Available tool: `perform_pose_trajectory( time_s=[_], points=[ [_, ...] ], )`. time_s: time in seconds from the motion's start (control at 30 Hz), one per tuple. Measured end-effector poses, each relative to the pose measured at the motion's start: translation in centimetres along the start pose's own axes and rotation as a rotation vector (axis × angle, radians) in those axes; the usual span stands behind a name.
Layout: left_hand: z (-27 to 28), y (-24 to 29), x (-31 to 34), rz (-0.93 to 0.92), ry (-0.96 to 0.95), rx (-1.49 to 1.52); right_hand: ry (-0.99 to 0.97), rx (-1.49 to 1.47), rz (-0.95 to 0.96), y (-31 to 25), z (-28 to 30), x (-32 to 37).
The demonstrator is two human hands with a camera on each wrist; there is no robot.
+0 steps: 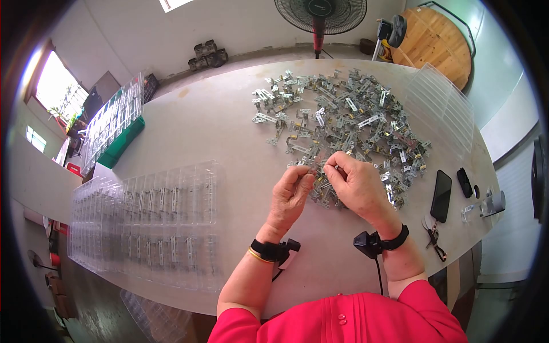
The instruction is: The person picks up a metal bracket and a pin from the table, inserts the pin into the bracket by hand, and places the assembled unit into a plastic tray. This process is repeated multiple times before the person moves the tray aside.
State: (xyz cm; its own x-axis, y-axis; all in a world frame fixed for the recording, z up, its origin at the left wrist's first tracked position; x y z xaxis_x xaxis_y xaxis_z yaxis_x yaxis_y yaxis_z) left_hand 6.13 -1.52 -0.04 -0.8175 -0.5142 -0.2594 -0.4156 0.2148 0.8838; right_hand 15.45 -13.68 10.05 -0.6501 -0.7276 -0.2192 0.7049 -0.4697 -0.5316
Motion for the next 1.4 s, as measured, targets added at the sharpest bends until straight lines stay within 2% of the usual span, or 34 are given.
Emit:
perform_pose_trajectory(
  time_s=[0.07, 0.17, 0.33, 0.53, 0.7, 0.93, 1.0, 1.03, 1.07, 1.13, 1.2, 1.27, 1.4],
  points=[
    [0.3, -0.2, -0.1, -0.066, -0.029, -0.212, 0.009, 0.013, 0.013, -0.1, -0.1, 0.0],
    [-0.2, 0.2, 0.0, -0.1, -0.039, -0.279, 0.003, 0.04, 0.046, -0.4, -0.3, 0.2],
    [-0.2, 0.5, 0.0, -0.15, 0.022, -0.298, -0.045, 0.038, 0.071, -0.4, -0.7, 0.3],
    [-0.2, 0.7, 0.1, -0.149, 0.049, -0.356, 0.05, 0.047, 0.051, -0.2, -0.3, 0.1],
    [-0.3, 0.3, 0.1, -0.2, 0.011, -0.386, -0.03, 0.03, 0.134, -0.1, -1.4, 0.3],
    [0.4, -0.8, 0.0, -0.115, 0.061, -0.259, -0.098, -0.03, 0.077, -0.5, -0.4, 0.2],
    [0.6, -0.8, 0.0, -0.076, 0.064, -0.216, -0.015, -0.067, -0.031, 0.1, 0.2, 0.0],
    [-0.1, -0.5, -0.1, -0.031, 0.016, -0.064, 0.107, -0.064, 0.097, 0.2, 0.5, -0.3],
    [-0.6, -0.3, -0.1, 0.012, -0.033, 0.091, 0.096, -0.078, 0.112, 0.4, 0.2, -0.4],
    [-0.6, -0.2, -0.2, 0.048, -0.054, 0.083, 0.273, -0.184, 0.158, 0.2, 1.1, -0.5],
    [-1.2, -0.9, -0.1, 0.15, -0.173, 0.282, 0.263, -0.204, 0.183, 1.2, 0.7, -0.7],
    [-1.1, -1.0, -0.2, 0.15, -0.184, 0.302, -0.014, -0.533, -0.021, 2.6, -1.1, -1.1],
    [-1.3, -0.8, -0.1, 0.189, -0.196, 0.299, -0.086, -0.604, -0.017, 2.0, -1.4, -1.0]
  ],
)
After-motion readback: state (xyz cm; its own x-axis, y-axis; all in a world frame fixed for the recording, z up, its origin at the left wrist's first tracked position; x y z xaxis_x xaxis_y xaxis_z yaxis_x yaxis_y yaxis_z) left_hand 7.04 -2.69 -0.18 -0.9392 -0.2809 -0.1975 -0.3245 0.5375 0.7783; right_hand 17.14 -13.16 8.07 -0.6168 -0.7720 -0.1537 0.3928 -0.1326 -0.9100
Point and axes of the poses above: each hand's wrist, its own x-axis away from the middle knuckle, its own z-axis out of the back of the hand, y = z × x, the point moved 6 cm from there along -x, towards the middle knuckle, and after that the axes turned 12 degrees about x, right-handed, at the moved point
